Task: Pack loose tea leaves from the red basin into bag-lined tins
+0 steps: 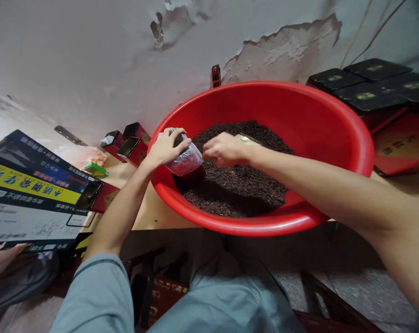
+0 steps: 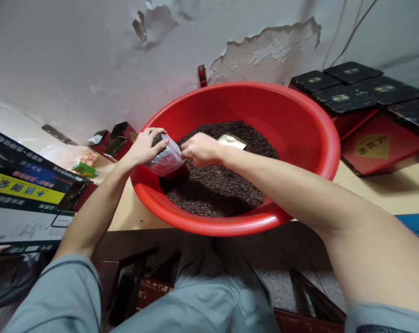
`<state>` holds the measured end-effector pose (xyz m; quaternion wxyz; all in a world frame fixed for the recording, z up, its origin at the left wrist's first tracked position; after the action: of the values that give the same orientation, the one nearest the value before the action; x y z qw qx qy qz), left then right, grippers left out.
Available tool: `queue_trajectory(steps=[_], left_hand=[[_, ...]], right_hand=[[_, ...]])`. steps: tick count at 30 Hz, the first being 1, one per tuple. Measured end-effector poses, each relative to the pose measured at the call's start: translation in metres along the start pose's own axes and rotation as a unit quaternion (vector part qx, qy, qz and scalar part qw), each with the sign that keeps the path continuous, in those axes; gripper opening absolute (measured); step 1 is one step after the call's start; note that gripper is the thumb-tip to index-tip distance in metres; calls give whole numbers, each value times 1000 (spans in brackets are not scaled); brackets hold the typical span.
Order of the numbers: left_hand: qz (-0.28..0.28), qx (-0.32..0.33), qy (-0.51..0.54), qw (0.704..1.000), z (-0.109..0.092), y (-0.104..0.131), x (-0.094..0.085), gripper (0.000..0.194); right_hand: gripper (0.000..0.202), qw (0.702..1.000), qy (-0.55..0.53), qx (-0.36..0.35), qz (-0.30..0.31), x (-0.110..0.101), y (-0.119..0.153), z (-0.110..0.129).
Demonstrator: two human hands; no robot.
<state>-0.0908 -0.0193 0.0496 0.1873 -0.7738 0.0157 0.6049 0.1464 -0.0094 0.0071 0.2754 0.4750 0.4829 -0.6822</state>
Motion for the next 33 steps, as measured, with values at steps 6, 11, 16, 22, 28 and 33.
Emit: queue_trajectory(steps=[6,11,16,22,28,33], left_hand=[[-4,13,5,1000,0,5,-1,58],[-19,34,16,999,-1,20,-5,55],[-8,78,30,996,-4,31,-10,57],[12,98,31,995,-12,23,-5,61],[22,97,49,994,-16,17,-19,79],[28,-32,111,993,3,58,-38,144]], right_hand=[[40,996,-85,-29,-28,4,-1,-6],[37,996,-33,-21,-82,9,-6,-16],[44,993,-40,-89,-65,22,-11,-35],[48,996,-11,19,-90,29,-10,-52],[54,988,-79,125,40,36,-9,-50],[95,900,-340,266,-62,35,-1,-47]])
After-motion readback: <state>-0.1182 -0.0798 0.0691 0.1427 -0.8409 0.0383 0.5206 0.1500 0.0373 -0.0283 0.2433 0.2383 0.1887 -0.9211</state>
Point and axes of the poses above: each hand's wrist, its own y-axis away from the middle knuckle, its own x-axis out of the palm, z = x × y, the point moved 1 cm from there along -y, towards the middle knuckle, and after that the axes turned 6 degrees about -z, right-handed, at the moved point
